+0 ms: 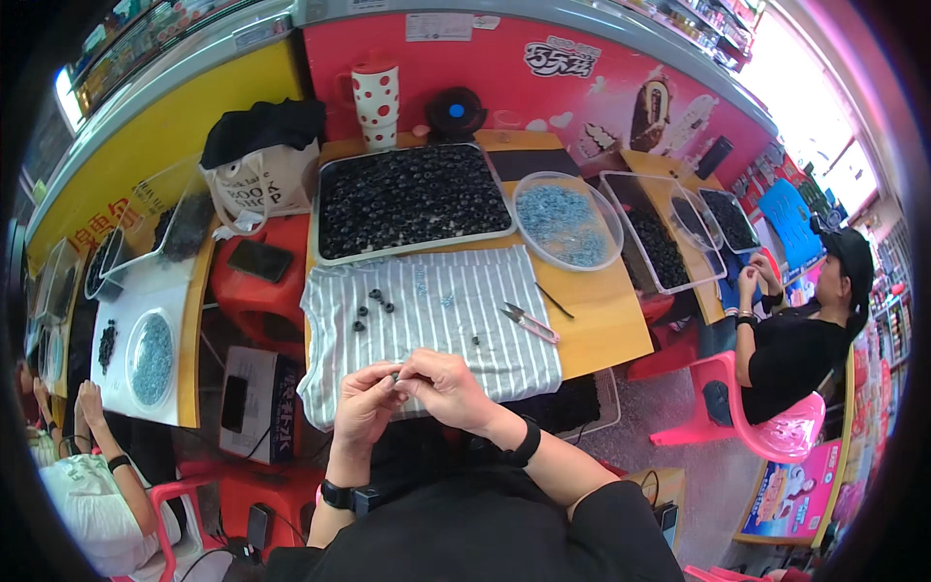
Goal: Manually assembling small black plastic components at a workshop table.
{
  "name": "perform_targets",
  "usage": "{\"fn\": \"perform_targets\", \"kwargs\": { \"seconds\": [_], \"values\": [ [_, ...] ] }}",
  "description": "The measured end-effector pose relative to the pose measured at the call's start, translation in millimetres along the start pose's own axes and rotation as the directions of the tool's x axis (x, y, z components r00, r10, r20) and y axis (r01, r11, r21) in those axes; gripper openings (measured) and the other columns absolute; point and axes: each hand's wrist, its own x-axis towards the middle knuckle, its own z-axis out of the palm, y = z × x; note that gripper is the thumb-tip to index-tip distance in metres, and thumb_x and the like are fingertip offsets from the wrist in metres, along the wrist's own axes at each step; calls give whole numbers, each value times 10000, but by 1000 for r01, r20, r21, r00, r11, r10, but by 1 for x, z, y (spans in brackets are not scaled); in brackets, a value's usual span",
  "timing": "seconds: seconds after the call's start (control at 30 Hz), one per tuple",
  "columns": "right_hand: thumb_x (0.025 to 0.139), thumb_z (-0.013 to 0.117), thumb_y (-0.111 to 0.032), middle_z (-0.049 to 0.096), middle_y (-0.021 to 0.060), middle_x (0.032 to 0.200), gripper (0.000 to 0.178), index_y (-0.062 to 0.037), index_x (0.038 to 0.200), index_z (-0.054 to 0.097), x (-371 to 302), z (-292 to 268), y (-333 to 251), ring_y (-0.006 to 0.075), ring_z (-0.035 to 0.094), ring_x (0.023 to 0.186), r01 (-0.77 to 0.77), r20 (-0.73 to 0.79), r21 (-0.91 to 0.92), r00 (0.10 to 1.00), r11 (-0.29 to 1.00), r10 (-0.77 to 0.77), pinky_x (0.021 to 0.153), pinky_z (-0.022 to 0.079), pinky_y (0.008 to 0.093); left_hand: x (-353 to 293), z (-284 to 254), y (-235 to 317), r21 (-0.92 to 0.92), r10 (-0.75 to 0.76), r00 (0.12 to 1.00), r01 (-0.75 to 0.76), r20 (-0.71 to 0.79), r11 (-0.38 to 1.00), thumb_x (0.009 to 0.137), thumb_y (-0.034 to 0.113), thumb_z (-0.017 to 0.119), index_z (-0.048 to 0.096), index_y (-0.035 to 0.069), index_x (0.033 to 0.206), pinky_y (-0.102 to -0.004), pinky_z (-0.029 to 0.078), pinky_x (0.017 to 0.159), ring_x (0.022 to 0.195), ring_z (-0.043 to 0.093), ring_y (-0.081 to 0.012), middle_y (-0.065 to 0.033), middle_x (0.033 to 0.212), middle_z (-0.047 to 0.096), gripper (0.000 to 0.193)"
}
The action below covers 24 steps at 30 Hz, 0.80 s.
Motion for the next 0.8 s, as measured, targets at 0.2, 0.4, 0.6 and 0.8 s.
{"fn": "perform_targets", "kwargs": {
  "seconds": [0.2,0.4,0.6,0.8],
  "values": [
    [820,650,66,599,87,758,83,15,813,585,0,-4,-2,167,621,679,-26,18,25,1000,999,26,602,494,282,1,5,5,30,-22,1000,22,-2,999,895,18,629,667,-53,1077,-247,513,658,745,640,-154,-109,959,678,199],
    [836,677,-14,583,90,709,125,15,782,568,-3,-3,2,161,598,633,-93,-36,70,995,993,95,577,468,293,2,1,2,53,-22,998,19,55,998,880,20,647,677,-47,1060,-242,514,643,724,632,-155,-113,952,660,194],
    [809,694,-45,574,124,711,116,4,796,590,-2,-28,10,256,576,628,-44,-128,-191,992,981,20,573,443,338,0,2,-3,-42,-56,996,60,71,997,905,41,617,650,-44,1070,-246,491,629,738,626,-179,-121,934,653,189],
    [796,679,-79,605,171,756,117,8,801,600,-10,-73,31,354,599,700,-175,-242,-564,969,807,41,613,454,414,0,9,-1,-88,-68,998,69,7,994,923,51,603,640,-33,1077,-250,490,643,755,630,-182,-129,932,652,179]
  ]
}}
